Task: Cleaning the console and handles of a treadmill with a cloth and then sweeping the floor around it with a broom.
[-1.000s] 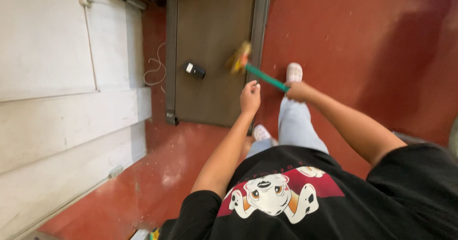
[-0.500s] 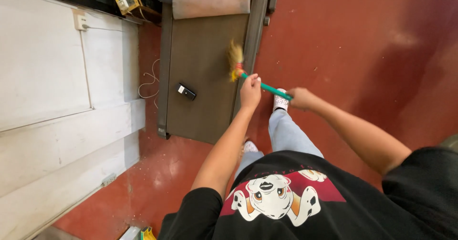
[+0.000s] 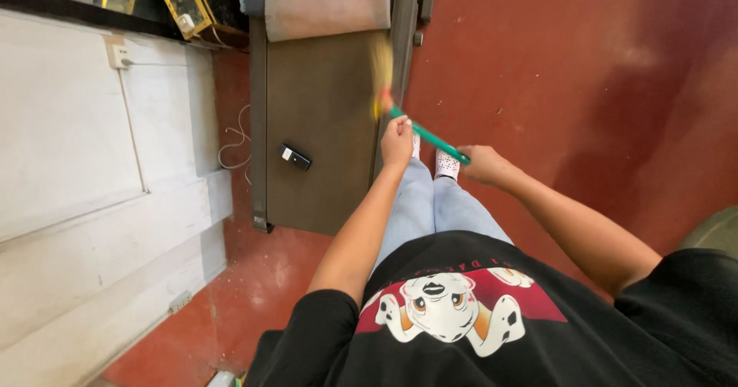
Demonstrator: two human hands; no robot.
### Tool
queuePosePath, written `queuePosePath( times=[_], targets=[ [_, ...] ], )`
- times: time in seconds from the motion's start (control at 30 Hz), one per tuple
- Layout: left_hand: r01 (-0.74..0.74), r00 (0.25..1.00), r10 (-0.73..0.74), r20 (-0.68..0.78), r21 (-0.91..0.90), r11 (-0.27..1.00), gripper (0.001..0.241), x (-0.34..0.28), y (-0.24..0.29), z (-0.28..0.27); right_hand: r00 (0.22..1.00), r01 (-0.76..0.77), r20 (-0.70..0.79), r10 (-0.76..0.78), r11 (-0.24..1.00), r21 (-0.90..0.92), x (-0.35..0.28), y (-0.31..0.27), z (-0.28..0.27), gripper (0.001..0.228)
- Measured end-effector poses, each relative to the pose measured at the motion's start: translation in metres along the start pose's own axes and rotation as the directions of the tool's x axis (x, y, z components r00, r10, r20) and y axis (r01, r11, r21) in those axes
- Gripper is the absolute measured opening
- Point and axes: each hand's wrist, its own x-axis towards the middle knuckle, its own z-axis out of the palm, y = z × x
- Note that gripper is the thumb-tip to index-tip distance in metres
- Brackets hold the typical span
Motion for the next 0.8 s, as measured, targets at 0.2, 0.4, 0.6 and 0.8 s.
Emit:
queuePosePath(
  times=[0.2, 0.4, 0.6, 0.8],
  targets=[
    [-0.127, 0.991, 0.125, 0.044, 0.058, 0.99, 0.034, 0.037, 0.036, 0.006, 0.965, -0.193, 0.127, 0.227, 0.952, -0.239, 0.087, -0.006, -0.003, 0.037],
    [-0.171, 0.977, 0.167, 0.13, 0.018, 0.985, 0.036, 0.068, 0.068, -0.025, 0.912, -0.406, -0.062, 0.405, 0.914, -0.011, 0.105, -0.079, -0.027, 0.04],
    [-0.148, 0.985, 0.14, 0.104, 0.076, 0.986, 0.035, 0.116, 0.05, -0.061, 0.969, -0.225, -0.099, 0.227, 0.974, 0.027, 0.074, -0.091, 0.005, 0.049],
    [-0.114, 0.99, 0.107, 0.089, 0.075, 0.991, 0.034, 0.15, 0.073, -0.077, 0.908, -0.414, 0.023, 0.418, 0.906, -0.088, 0.144, -0.072, -0.012, 0.051]
  ],
)
